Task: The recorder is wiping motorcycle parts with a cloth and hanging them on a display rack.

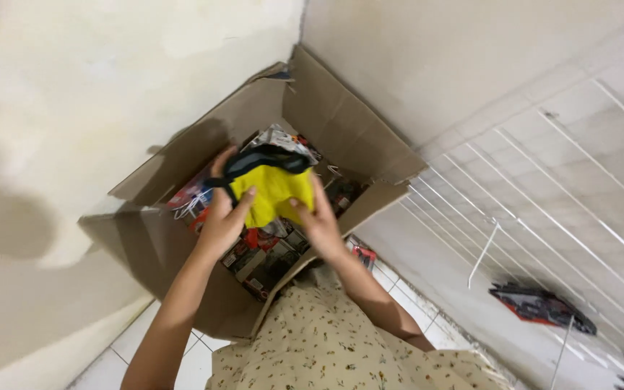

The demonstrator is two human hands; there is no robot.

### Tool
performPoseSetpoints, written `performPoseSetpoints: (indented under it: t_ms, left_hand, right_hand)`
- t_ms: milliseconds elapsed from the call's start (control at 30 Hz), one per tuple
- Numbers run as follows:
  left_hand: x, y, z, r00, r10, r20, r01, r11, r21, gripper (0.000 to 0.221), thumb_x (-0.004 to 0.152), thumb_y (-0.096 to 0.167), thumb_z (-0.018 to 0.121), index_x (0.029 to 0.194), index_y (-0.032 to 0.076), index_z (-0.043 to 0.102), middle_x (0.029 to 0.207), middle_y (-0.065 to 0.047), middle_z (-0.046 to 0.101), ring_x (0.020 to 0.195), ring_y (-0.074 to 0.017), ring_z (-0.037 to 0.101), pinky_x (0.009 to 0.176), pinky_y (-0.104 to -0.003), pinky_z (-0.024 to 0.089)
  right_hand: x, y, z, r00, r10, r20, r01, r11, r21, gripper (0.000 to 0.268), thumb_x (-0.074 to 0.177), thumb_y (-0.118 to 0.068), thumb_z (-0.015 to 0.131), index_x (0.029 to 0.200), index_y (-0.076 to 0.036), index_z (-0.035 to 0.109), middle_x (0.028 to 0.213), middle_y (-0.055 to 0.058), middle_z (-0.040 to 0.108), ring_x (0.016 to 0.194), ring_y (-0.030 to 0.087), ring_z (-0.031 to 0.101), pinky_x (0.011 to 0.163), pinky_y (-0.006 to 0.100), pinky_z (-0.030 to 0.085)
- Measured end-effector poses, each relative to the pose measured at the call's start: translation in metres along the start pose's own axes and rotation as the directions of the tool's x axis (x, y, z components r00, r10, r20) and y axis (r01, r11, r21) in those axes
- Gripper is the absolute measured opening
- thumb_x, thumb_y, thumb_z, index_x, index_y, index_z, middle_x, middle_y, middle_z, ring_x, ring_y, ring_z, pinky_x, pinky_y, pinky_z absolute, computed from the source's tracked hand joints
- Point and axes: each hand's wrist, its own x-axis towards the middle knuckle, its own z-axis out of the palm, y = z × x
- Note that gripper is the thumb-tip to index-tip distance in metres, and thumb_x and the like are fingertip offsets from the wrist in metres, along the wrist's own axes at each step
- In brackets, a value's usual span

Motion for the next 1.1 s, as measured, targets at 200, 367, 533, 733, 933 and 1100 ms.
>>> performPoseSetpoints:
  t_ms: [200, 367, 533, 733, 933, 1100]
  left_hand:
    - [-0.021, -0.042, -0.007, 0.936, -0.338, -0.094, 0.292, 0.898, -0.328, 0.075, 0.104, 0.032, 0.054, 0.168, 0.011, 0.021, 0.158, -0.014, 0.043, 0.141, -0.0258, 0.043, 0.112, -0.041, 0.034]
    - [-0.019, -0.037, -0.011, 0.914, -0.393, -0.101, 0.361, 0.901, -0.24, 0.074, 0.101, 0.038, 0.06, 0.16, 0.009, 0.028, 0.15, -0.01, 0.049, 0.134, -0.0215, 0.047, 0.108, -0.041, 0.038]
    - [-0.017, -0.013, 0.0, 0.893, -0.431, -0.13, 0.329, 0.821, -0.466, 0.056, 0.099, 0.038, 0.063, 0.143, 0.005, 0.053, 0.134, -0.008, 0.062, 0.121, -0.0201, 0.059, 0.102, -0.04, 0.048]
    - [0.009, 0.003, 0.002, 0.923, -0.368, -0.107, 0.361, 0.929, -0.082, 0.056, 0.096, 0.044, 0.066, 0.135, 0.005, 0.06, 0.125, -0.008, 0.068, 0.117, -0.0208, 0.063, 0.1, -0.036, 0.051]
    - [0.052, -0.015, 0.005, 0.783, -0.614, 0.1, 0.593, 0.785, 0.178, 0.075, 0.077, 0.048, 0.08, 0.138, 0.013, 0.053, 0.113, -0.009, 0.073, 0.108, -0.0217, 0.069, 0.094, -0.038, 0.058]
    - [0.08, -0.164, -0.015, 0.638, -0.604, 0.478, 0.385, 0.788, 0.48, 0.064, 0.084, 0.049, 0.076, 0.131, 0.008, 0.061, 0.118, -0.009, 0.073, 0.109, -0.021, 0.069, 0.097, -0.038, 0.055]
  right_hand:
    - [-0.016, 0.028, 0.044, 0.85, -0.387, 0.358, 0.514, 0.76, -0.397, 0.101, 0.098, -0.01, 0.06, 0.168, -0.023, -0.011, 0.176, 0.015, -0.023, 0.165, 0.031, -0.019, 0.135, 0.058, -0.004]
    - [-0.003, 0.019, 0.027, 0.84, -0.341, 0.421, 0.535, 0.645, -0.545, 0.091, 0.097, -0.012, 0.065, 0.166, -0.021, 0.005, 0.174, 0.017, -0.002, 0.164, 0.034, 0.0, 0.134, 0.06, 0.006]
    - [0.016, -0.017, 0.004, 0.899, -0.351, 0.26, 0.423, 0.848, -0.318, 0.072, 0.096, -0.018, 0.076, 0.156, -0.015, 0.037, 0.164, 0.016, 0.035, 0.155, 0.03, 0.033, 0.13, 0.053, 0.027]
    - [0.037, -0.003, -0.046, 0.957, 0.159, 0.241, -0.134, 0.984, -0.116, 0.052, 0.076, -0.018, 0.084, 0.125, -0.009, 0.069, 0.13, 0.025, 0.069, 0.119, 0.035, 0.068, 0.11, 0.05, 0.052]
    - [0.043, -0.03, -0.049, 0.902, -0.424, 0.082, 0.416, 0.904, 0.095, 0.025, 0.081, -0.003, 0.079, 0.1, -0.002, 0.063, 0.148, 0.019, 0.053, 0.141, 0.032, 0.052, 0.124, 0.049, 0.038]
    - [0.054, -0.031, -0.046, 0.822, -0.569, -0.026, 0.57, 0.82, 0.049, 0.025, 0.088, 0.004, 0.065, 0.093, -0.009, 0.044, 0.146, 0.016, 0.06, 0.151, 0.033, 0.048, 0.127, 0.045, 0.035]
